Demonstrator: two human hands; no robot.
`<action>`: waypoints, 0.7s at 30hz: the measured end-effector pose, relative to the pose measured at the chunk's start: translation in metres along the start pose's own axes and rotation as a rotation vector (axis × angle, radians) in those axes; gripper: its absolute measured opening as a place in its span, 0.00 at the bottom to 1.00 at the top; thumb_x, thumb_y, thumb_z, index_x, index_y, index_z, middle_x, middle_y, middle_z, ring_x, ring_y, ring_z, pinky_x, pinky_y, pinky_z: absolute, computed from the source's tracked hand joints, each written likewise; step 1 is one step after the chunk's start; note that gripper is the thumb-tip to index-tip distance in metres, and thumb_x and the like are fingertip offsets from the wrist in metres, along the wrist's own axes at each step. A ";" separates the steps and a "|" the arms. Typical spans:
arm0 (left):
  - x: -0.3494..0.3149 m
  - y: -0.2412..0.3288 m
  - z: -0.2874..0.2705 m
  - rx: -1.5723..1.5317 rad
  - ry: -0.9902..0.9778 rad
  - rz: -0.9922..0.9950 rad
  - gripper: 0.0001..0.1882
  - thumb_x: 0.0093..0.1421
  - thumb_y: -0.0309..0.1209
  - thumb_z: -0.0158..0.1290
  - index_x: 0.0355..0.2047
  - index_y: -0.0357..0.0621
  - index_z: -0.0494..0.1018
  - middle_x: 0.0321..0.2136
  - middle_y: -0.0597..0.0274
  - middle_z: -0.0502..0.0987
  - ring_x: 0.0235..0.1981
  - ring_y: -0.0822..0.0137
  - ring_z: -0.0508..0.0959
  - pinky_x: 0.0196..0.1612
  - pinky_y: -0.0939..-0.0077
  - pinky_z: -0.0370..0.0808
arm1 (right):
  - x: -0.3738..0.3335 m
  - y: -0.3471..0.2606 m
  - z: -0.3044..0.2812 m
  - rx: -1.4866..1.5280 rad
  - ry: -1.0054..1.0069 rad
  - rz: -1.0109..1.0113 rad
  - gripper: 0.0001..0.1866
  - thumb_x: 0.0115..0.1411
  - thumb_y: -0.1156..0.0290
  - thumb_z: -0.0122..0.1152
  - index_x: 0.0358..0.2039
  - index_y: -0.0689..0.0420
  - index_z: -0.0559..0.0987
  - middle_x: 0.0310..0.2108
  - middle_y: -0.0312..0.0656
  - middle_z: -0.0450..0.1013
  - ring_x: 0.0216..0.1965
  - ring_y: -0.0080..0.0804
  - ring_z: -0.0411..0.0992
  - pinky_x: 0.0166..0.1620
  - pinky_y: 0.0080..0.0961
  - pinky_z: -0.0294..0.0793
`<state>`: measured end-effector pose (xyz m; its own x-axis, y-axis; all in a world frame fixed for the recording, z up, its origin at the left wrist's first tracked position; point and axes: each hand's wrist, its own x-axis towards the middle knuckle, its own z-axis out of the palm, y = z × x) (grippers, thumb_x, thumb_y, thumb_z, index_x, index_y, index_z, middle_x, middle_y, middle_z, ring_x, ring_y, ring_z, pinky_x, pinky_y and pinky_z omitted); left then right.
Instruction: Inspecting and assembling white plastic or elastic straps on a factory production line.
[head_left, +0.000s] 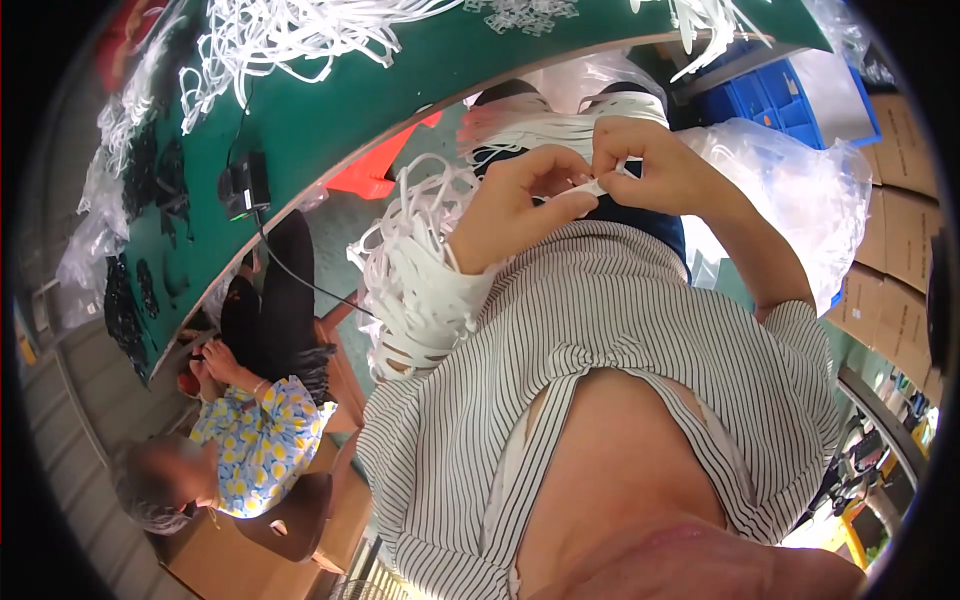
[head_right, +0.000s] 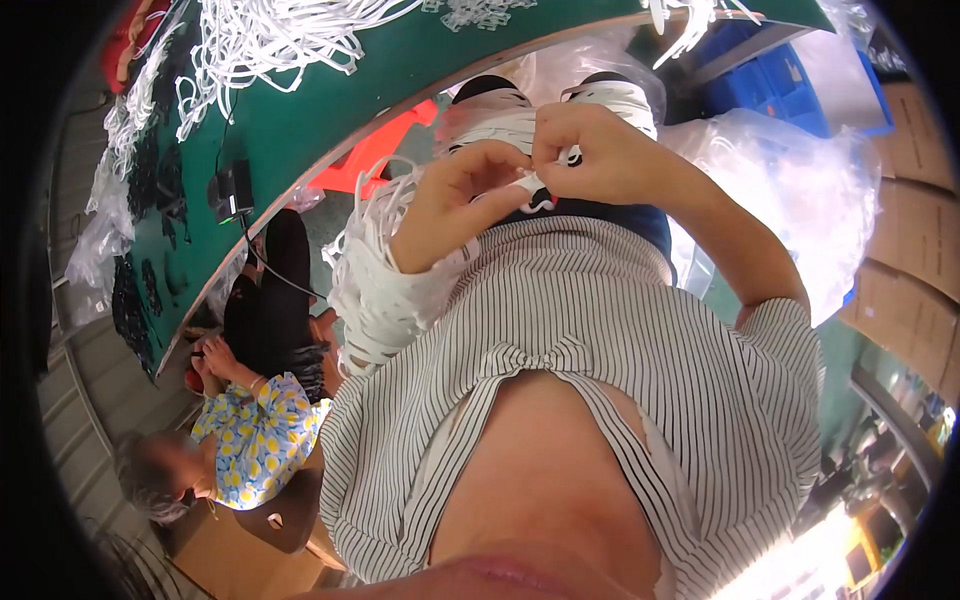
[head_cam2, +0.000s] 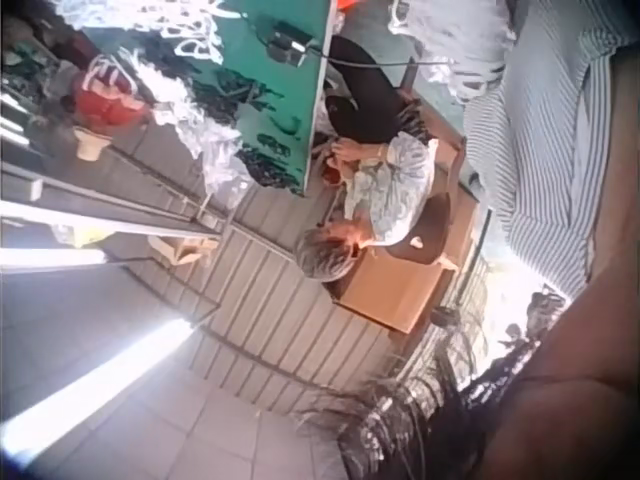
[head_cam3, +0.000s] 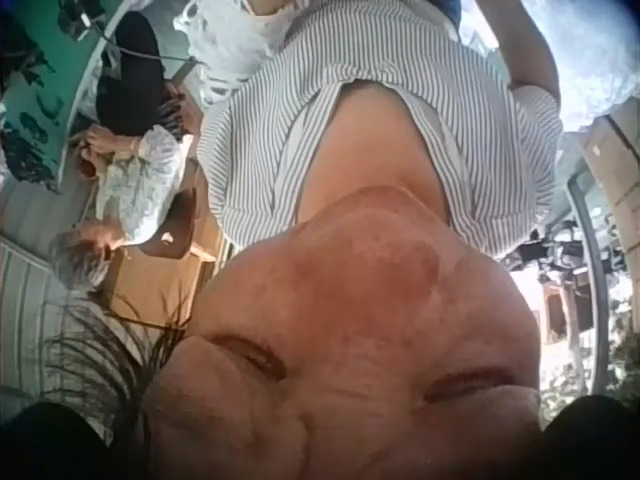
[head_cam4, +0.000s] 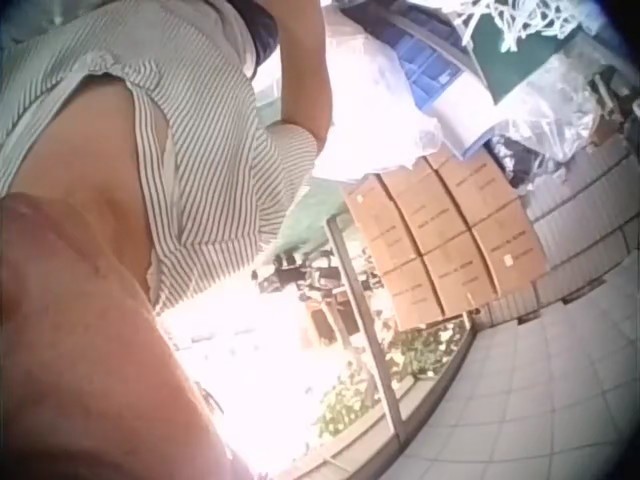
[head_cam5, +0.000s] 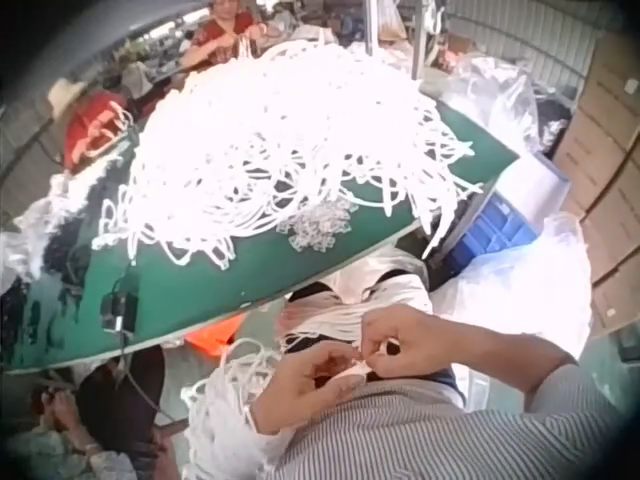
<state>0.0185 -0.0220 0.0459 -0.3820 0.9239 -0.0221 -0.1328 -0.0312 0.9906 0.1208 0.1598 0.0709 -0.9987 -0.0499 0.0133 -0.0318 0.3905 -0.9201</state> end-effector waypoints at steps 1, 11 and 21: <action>-0.002 -0.003 0.003 0.179 0.054 0.056 0.09 0.53 0.28 0.56 0.32 0.34 0.74 0.26 0.64 0.76 0.26 0.76 0.73 0.32 0.81 0.71 | 0.001 -0.001 0.000 0.008 0.004 0.010 0.03 0.43 0.76 0.54 0.18 0.62 0.71 0.22 0.37 0.64 0.27 0.26 0.64 0.33 0.23 0.63; -0.012 0.000 0.001 -0.215 -0.149 -0.294 0.07 0.56 0.25 0.55 0.34 0.34 0.73 0.26 0.65 0.75 0.28 0.78 0.73 0.30 0.86 0.68 | -0.002 0.004 0.003 -0.183 -0.028 -0.166 0.03 0.42 0.75 0.57 0.20 0.59 0.73 0.26 0.36 0.65 0.32 0.31 0.65 0.40 0.26 0.63; -0.015 -0.003 0.003 -0.422 -0.070 -0.317 0.08 0.59 0.29 0.51 0.34 0.36 0.72 0.25 0.65 0.74 0.24 0.79 0.68 0.29 0.86 0.64 | -0.001 0.002 0.011 -0.266 0.131 -0.312 0.04 0.44 0.74 0.58 0.22 0.55 0.73 0.29 0.34 0.65 0.34 0.30 0.65 0.52 0.33 0.54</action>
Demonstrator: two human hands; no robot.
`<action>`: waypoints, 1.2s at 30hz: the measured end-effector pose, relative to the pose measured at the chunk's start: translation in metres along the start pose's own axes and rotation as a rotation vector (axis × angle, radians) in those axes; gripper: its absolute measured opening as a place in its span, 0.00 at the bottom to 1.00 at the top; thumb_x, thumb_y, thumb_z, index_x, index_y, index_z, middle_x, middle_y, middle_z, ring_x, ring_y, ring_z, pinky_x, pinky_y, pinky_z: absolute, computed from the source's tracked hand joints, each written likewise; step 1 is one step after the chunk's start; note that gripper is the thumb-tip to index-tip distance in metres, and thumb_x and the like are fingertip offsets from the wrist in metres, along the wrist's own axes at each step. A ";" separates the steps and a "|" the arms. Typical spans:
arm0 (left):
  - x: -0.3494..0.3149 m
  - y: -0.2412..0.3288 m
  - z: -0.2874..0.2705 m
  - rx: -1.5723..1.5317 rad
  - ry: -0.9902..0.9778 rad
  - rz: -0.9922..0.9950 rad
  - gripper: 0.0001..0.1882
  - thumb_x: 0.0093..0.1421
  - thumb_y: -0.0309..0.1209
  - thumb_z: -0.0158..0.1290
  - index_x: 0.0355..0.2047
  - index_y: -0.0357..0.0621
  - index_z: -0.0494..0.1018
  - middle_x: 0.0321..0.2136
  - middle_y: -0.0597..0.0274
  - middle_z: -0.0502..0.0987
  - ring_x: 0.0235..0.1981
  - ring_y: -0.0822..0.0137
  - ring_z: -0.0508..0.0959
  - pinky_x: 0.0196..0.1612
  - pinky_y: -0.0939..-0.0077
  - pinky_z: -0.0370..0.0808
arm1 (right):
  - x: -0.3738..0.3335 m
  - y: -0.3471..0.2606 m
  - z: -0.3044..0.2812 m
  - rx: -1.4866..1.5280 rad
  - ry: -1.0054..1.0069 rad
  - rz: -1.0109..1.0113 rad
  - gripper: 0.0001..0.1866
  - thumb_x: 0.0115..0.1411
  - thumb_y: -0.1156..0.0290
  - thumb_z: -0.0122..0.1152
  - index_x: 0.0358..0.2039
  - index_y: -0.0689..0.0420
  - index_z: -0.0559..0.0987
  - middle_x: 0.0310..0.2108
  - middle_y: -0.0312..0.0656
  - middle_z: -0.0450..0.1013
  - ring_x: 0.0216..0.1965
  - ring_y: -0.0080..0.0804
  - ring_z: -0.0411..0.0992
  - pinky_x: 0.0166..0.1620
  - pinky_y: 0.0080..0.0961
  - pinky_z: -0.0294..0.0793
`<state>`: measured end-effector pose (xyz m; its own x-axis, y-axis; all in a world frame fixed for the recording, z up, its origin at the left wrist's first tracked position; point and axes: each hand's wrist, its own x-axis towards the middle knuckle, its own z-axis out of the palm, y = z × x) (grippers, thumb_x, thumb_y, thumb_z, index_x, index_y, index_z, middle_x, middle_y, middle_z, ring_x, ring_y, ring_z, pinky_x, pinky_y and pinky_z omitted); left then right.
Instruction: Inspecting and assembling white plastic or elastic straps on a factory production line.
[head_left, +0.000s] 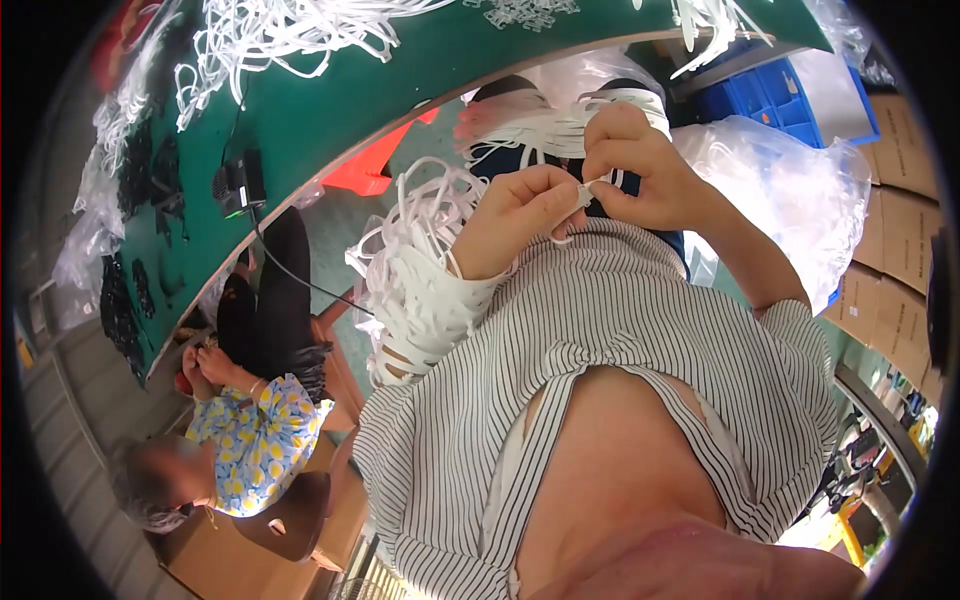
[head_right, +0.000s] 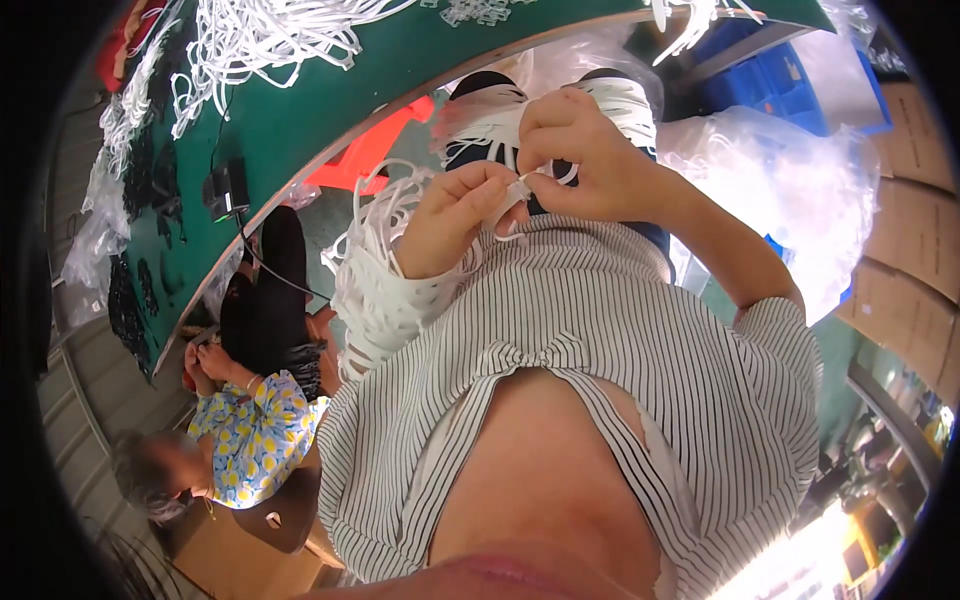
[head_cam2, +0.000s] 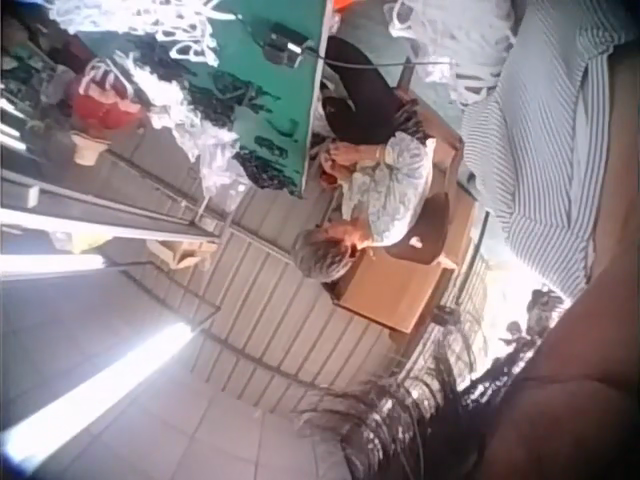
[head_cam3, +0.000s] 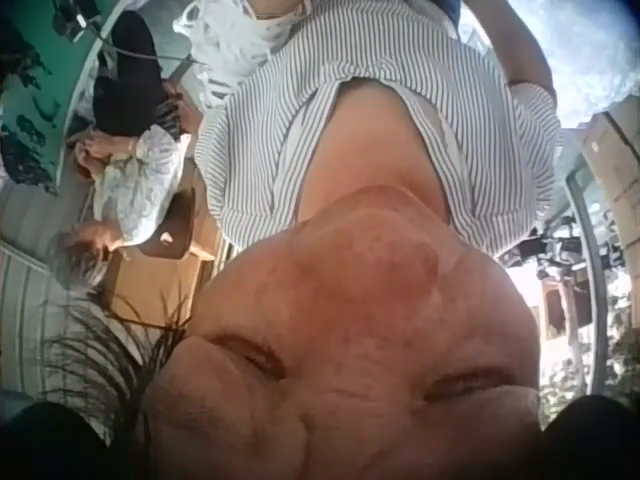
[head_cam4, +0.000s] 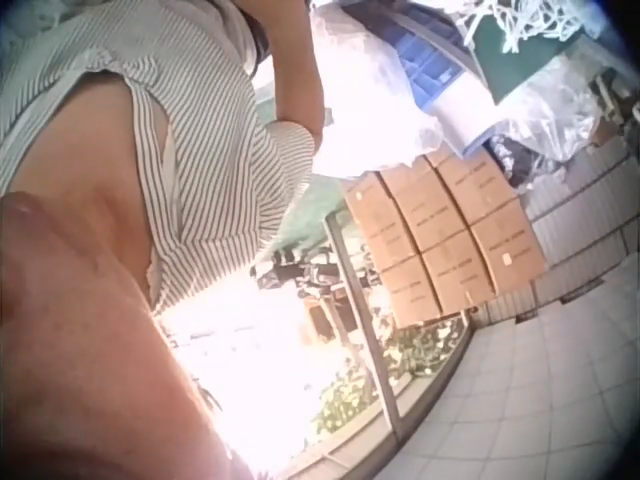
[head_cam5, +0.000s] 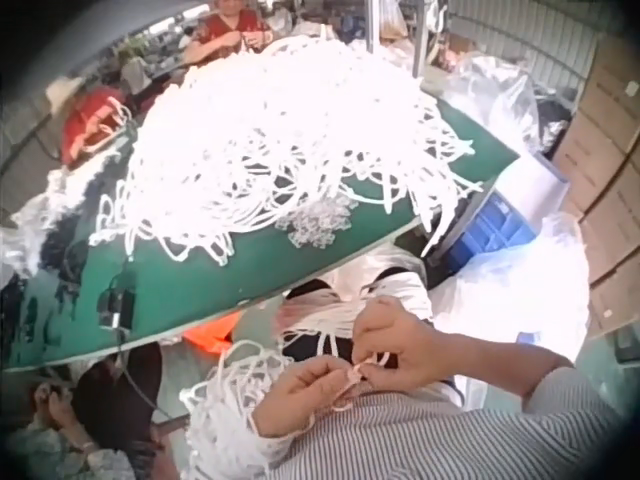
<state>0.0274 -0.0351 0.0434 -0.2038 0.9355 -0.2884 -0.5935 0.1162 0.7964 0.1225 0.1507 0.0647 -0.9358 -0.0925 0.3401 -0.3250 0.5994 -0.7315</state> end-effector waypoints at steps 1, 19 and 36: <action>-0.001 0.001 0.001 0.041 0.044 0.043 0.08 0.60 0.30 0.50 0.34 0.36 0.72 0.25 0.66 0.74 0.25 0.80 0.68 0.29 0.86 0.64 | 0.001 -0.001 0.001 -0.005 -0.008 0.011 0.04 0.44 0.74 0.58 0.22 0.55 0.73 0.29 0.34 0.65 0.34 0.30 0.65 0.52 0.33 0.54; 0.000 0.005 -0.007 0.264 0.063 0.017 0.10 0.60 0.30 0.50 0.34 0.34 0.74 0.21 0.71 0.72 0.23 0.82 0.67 0.26 0.86 0.64 | -0.007 0.004 0.003 0.099 -0.035 0.048 0.15 0.43 0.70 0.70 0.34 0.57 0.79 0.31 0.39 0.70 0.34 0.32 0.68 0.37 0.25 0.68; -0.007 -0.002 0.001 0.784 0.323 0.368 0.07 0.59 0.25 0.50 0.34 0.33 0.72 0.21 0.71 0.71 0.23 0.80 0.68 0.27 0.87 0.64 | -0.005 0.001 0.013 0.034 0.000 0.164 0.08 0.48 0.73 0.65 0.31 0.56 0.78 0.28 0.32 0.73 0.29 0.26 0.67 0.38 0.24 0.63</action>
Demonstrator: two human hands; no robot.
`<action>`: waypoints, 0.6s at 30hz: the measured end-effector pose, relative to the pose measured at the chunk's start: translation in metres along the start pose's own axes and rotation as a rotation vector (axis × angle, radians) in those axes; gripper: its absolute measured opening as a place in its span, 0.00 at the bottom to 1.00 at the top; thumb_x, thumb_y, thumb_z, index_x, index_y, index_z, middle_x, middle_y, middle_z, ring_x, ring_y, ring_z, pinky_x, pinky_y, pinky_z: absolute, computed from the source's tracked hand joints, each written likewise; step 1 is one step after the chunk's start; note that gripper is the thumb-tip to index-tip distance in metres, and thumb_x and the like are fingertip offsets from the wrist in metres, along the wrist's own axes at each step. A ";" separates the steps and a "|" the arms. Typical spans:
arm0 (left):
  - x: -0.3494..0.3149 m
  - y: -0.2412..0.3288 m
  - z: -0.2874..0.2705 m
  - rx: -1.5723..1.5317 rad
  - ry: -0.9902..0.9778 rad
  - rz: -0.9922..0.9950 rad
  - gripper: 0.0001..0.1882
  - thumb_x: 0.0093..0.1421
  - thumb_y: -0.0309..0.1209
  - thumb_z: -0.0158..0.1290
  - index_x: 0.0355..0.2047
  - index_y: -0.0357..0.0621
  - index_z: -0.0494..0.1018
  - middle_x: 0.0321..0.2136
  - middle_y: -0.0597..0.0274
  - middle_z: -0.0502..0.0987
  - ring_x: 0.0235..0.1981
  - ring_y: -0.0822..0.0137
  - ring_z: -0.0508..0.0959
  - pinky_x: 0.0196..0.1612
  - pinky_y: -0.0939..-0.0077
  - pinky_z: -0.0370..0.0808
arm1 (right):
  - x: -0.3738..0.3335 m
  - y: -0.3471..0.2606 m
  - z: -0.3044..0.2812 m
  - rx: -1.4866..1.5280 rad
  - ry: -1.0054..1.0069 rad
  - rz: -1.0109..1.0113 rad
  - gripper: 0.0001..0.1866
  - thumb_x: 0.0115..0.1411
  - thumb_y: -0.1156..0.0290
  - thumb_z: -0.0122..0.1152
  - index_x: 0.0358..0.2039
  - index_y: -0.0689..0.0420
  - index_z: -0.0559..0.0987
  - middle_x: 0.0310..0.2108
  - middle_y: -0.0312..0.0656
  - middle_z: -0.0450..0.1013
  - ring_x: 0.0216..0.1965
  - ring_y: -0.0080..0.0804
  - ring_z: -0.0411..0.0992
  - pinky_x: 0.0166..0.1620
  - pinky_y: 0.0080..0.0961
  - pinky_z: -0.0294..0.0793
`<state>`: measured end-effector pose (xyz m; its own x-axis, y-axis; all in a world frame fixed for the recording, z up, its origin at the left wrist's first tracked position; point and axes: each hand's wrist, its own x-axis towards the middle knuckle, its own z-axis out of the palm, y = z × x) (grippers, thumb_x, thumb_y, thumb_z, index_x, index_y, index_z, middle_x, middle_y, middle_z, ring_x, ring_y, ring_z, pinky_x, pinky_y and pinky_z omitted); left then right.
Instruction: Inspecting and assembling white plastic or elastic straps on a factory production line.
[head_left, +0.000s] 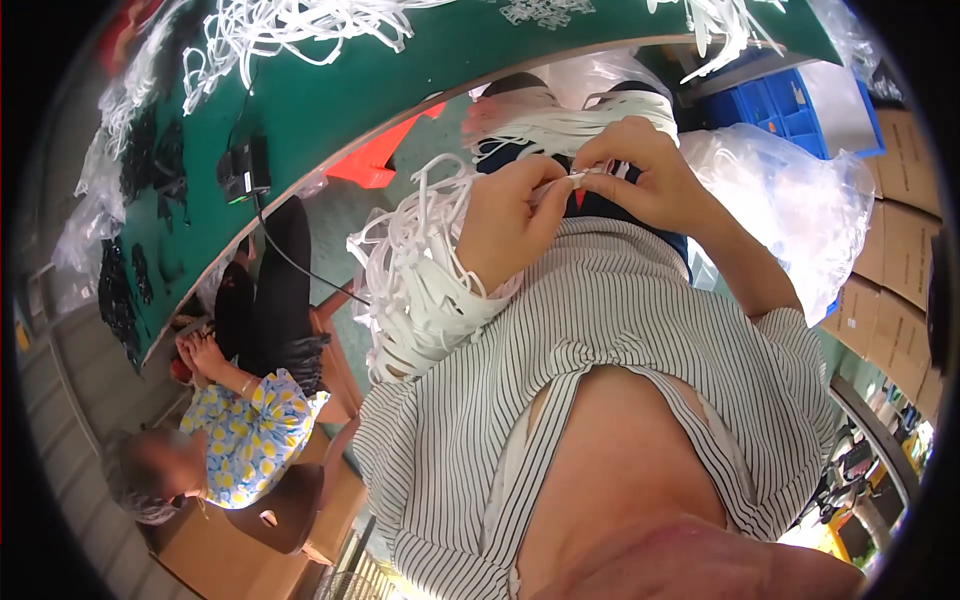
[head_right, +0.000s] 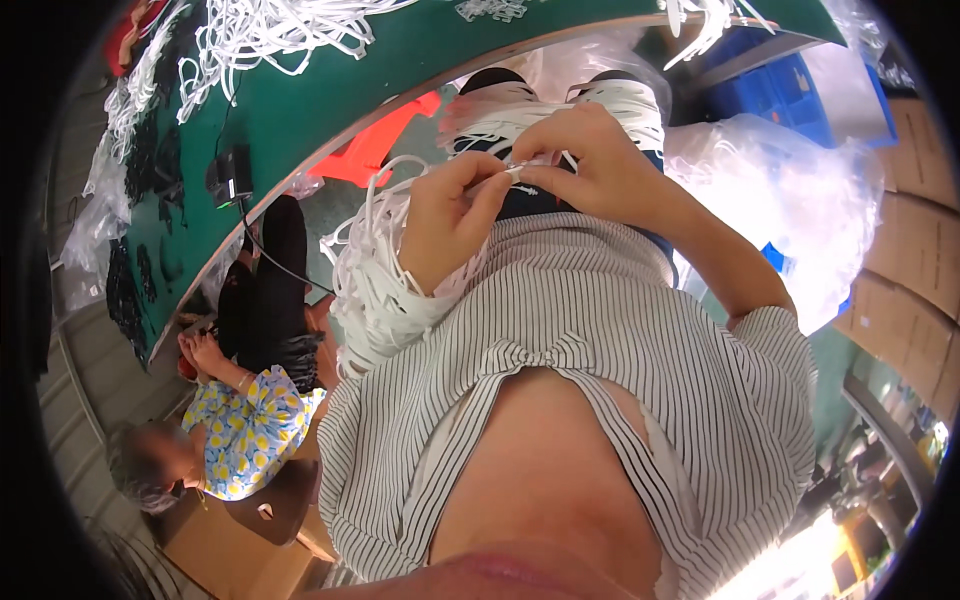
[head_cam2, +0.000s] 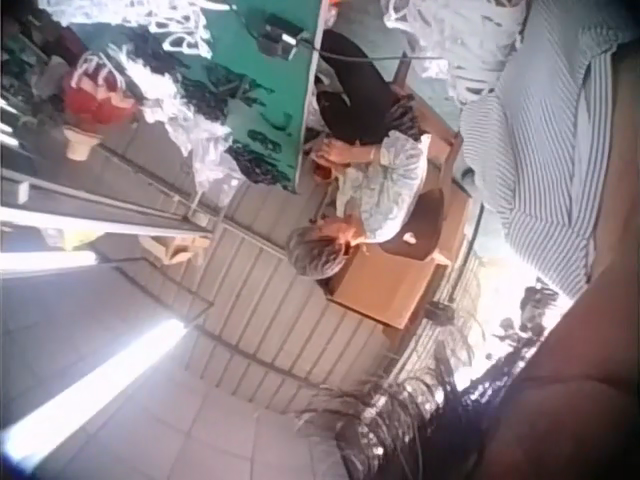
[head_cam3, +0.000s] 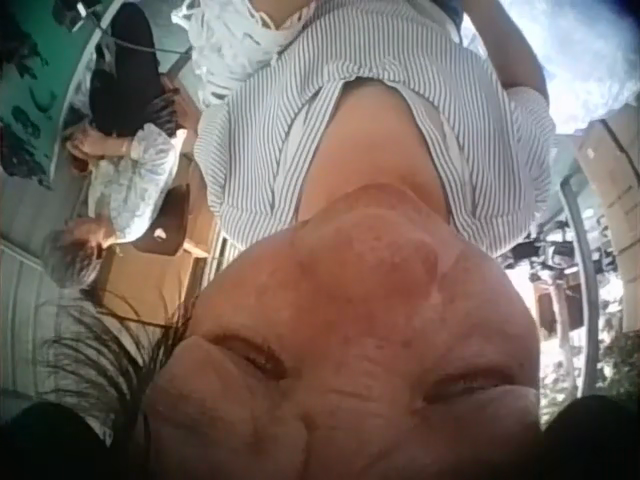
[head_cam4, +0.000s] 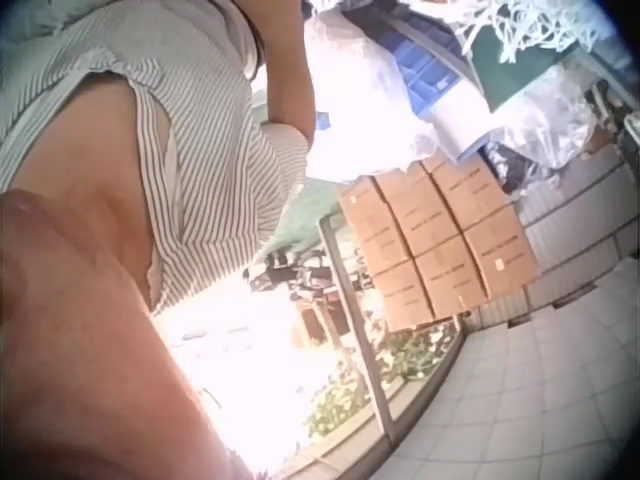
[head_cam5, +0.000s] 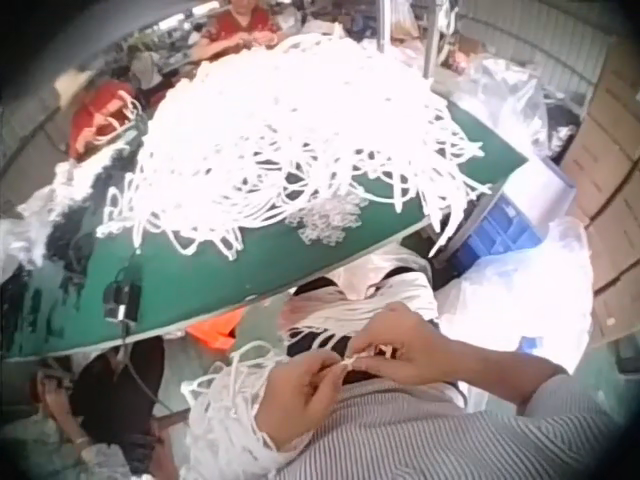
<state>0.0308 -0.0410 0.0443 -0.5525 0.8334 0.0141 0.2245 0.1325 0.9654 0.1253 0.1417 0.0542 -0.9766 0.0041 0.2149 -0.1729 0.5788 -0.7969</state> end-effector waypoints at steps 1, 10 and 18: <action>0.001 -0.002 -0.001 -0.064 -0.043 -0.074 0.06 0.59 0.25 0.50 0.33 0.33 0.72 0.20 0.71 0.70 0.23 0.80 0.68 0.27 0.87 0.64 | 0.001 -0.003 0.001 -0.015 0.024 0.005 0.08 0.48 0.74 0.64 0.31 0.56 0.78 0.27 0.32 0.73 0.30 0.26 0.67 0.39 0.24 0.62; -0.001 -0.027 -0.004 -0.944 -0.279 -0.474 0.04 0.54 0.27 0.51 0.28 0.40 0.74 0.18 0.71 0.70 0.19 0.82 0.65 0.21 0.87 0.60 | 0.005 -0.007 0.001 -0.094 0.004 -0.312 0.06 0.48 0.74 0.62 0.29 0.55 0.77 0.26 0.37 0.70 0.30 0.34 0.67 0.40 0.31 0.59; -0.003 -0.037 0.011 -1.112 -0.466 -0.412 0.08 0.59 0.32 0.50 0.30 0.38 0.70 0.19 0.69 0.68 0.18 0.79 0.63 0.21 0.87 0.57 | 0.004 -0.009 -0.018 0.183 -0.304 -0.059 0.06 0.48 0.71 0.64 0.29 0.56 0.79 0.24 0.37 0.71 0.28 0.35 0.68 0.36 0.29 0.63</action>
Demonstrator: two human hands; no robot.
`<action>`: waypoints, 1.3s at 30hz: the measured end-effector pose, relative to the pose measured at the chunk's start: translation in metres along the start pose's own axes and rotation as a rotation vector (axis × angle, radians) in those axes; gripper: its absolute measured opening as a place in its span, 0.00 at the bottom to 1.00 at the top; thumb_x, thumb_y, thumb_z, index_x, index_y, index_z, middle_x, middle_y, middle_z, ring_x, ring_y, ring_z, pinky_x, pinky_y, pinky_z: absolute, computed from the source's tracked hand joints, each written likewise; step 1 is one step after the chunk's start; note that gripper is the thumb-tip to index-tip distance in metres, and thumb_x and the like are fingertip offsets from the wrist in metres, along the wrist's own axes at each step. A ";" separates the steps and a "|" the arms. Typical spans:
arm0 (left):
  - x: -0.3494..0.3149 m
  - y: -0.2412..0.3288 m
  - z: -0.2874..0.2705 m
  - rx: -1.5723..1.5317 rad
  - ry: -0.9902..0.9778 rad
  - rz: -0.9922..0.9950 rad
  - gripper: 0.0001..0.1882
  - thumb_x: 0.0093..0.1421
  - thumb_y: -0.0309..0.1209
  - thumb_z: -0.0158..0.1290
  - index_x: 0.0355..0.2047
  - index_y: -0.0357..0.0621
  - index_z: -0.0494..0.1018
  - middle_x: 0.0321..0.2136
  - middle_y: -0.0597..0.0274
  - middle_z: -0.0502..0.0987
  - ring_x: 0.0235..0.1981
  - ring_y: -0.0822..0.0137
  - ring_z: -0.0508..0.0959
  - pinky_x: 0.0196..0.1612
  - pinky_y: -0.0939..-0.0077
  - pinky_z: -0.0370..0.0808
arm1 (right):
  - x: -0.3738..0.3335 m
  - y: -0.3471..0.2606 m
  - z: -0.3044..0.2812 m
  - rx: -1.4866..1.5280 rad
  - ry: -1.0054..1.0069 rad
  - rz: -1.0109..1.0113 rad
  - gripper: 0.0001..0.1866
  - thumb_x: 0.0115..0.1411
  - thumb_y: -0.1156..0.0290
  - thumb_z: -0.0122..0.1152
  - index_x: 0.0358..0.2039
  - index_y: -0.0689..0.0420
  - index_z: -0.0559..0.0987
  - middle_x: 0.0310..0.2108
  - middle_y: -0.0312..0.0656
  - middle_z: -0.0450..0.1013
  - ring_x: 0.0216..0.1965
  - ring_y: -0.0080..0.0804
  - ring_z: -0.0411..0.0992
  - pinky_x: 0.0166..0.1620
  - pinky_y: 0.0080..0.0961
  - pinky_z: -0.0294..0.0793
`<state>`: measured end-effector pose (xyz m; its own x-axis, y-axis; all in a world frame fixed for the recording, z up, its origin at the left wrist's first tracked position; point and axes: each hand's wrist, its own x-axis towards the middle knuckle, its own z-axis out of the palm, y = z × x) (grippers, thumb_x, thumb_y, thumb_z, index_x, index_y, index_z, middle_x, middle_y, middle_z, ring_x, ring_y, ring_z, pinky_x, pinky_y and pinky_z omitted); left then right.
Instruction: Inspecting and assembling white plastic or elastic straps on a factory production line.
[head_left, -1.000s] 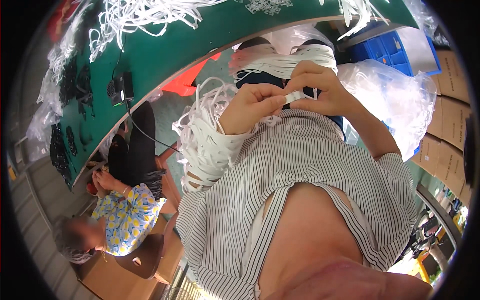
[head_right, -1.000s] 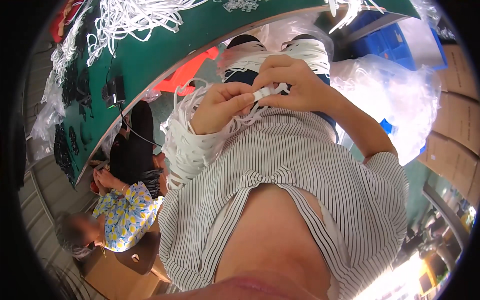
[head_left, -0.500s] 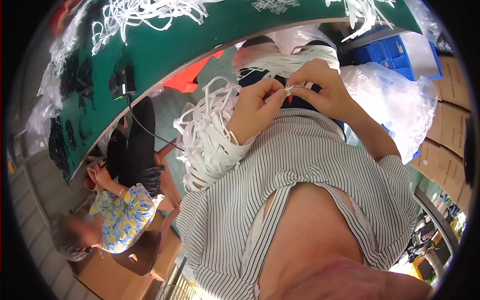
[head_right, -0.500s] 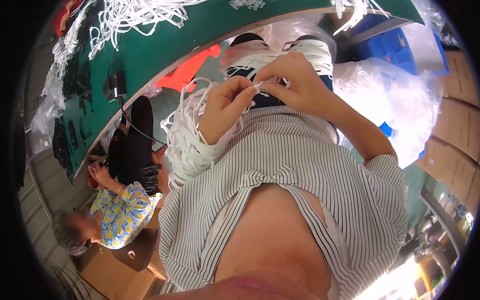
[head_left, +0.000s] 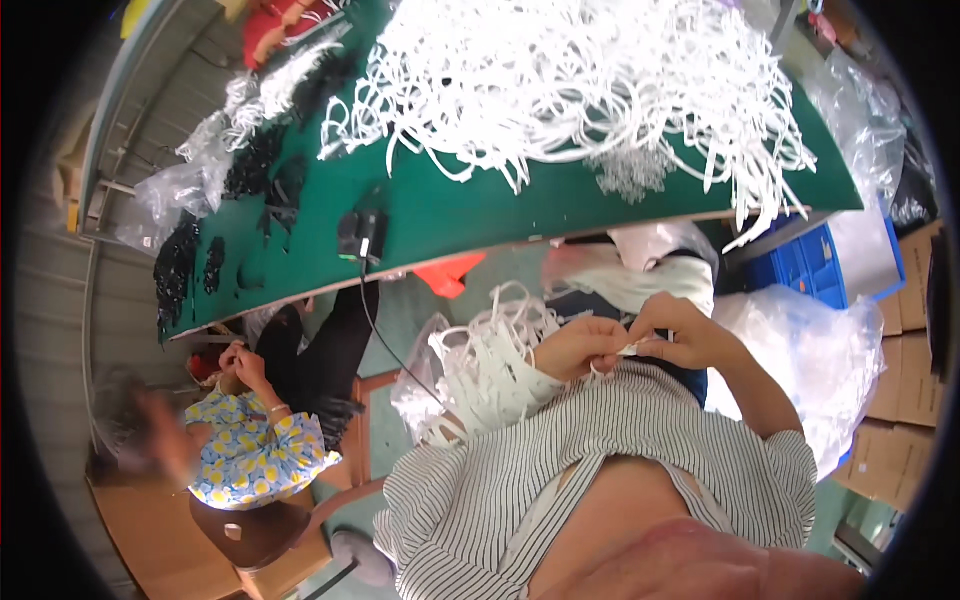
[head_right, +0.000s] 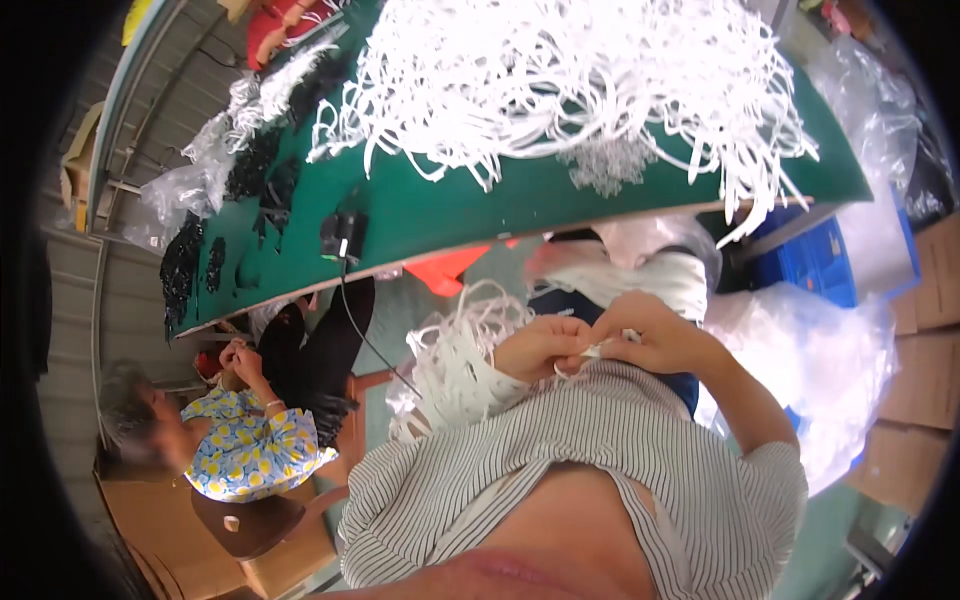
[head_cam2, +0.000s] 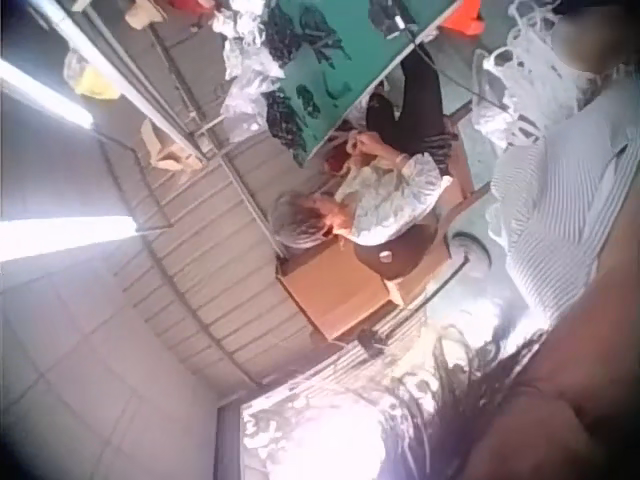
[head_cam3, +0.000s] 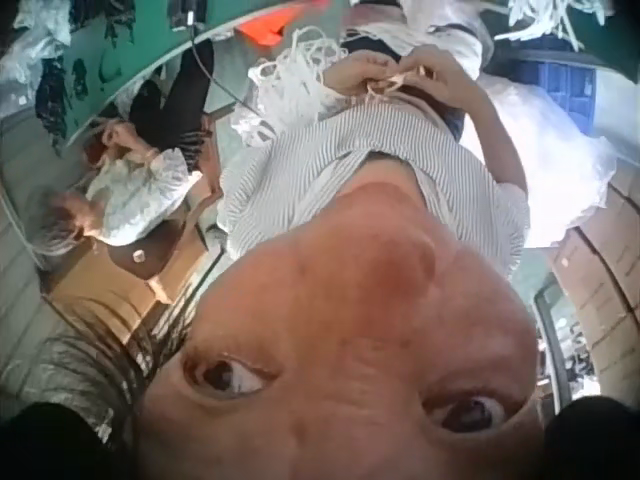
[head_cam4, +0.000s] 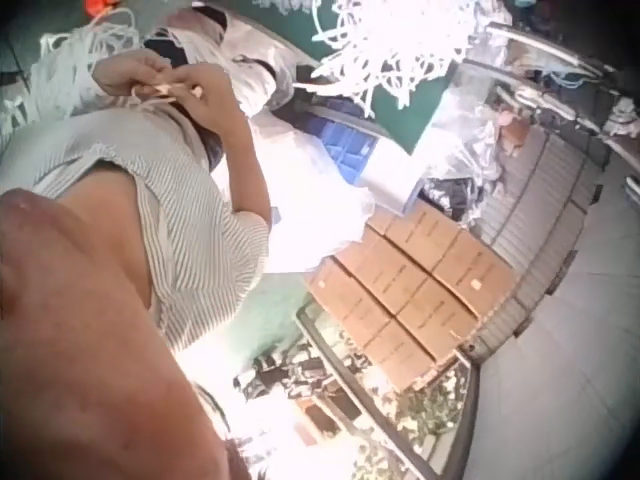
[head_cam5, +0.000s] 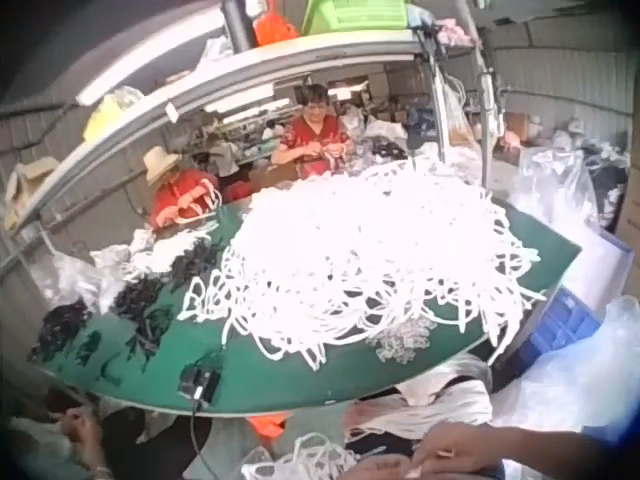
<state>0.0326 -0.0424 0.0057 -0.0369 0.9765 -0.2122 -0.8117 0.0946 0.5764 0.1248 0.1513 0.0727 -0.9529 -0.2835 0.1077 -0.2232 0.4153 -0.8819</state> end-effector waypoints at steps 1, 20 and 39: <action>-0.001 0.006 0.004 0.036 0.035 0.037 0.09 0.59 0.32 0.50 0.34 0.38 0.70 0.20 0.69 0.69 0.20 0.79 0.65 0.23 0.88 0.59 | 0.000 0.009 0.002 0.051 0.082 -0.035 0.07 0.49 0.72 0.63 0.30 0.58 0.79 0.26 0.38 0.74 0.28 0.31 0.71 0.32 0.26 0.67; 0.000 0.025 0.015 0.828 0.332 0.235 0.09 0.57 0.31 0.53 0.31 0.36 0.72 0.22 0.67 0.74 0.22 0.76 0.72 0.25 0.79 0.69 | 0.007 0.026 0.000 0.428 0.065 0.254 0.09 0.52 0.75 0.62 0.34 0.62 0.76 0.29 0.38 0.74 0.30 0.28 0.73 0.33 0.22 0.72; 0.019 0.010 -0.047 0.108 0.242 0.302 0.25 0.57 0.43 0.49 0.43 0.30 0.68 0.36 0.44 0.75 0.32 0.53 0.78 0.35 0.67 0.78 | 0.068 -0.021 0.067 0.163 0.079 -0.002 0.08 0.57 0.70 0.56 0.33 0.62 0.74 0.20 0.33 0.66 0.23 0.17 0.62 0.27 0.19 0.61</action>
<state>-0.0040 -0.0322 -0.0297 -0.4111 0.8909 -0.1931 -0.6782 -0.1573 0.7179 0.0781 0.0655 0.0680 -0.9672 -0.2123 0.1395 -0.1948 0.2671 -0.9438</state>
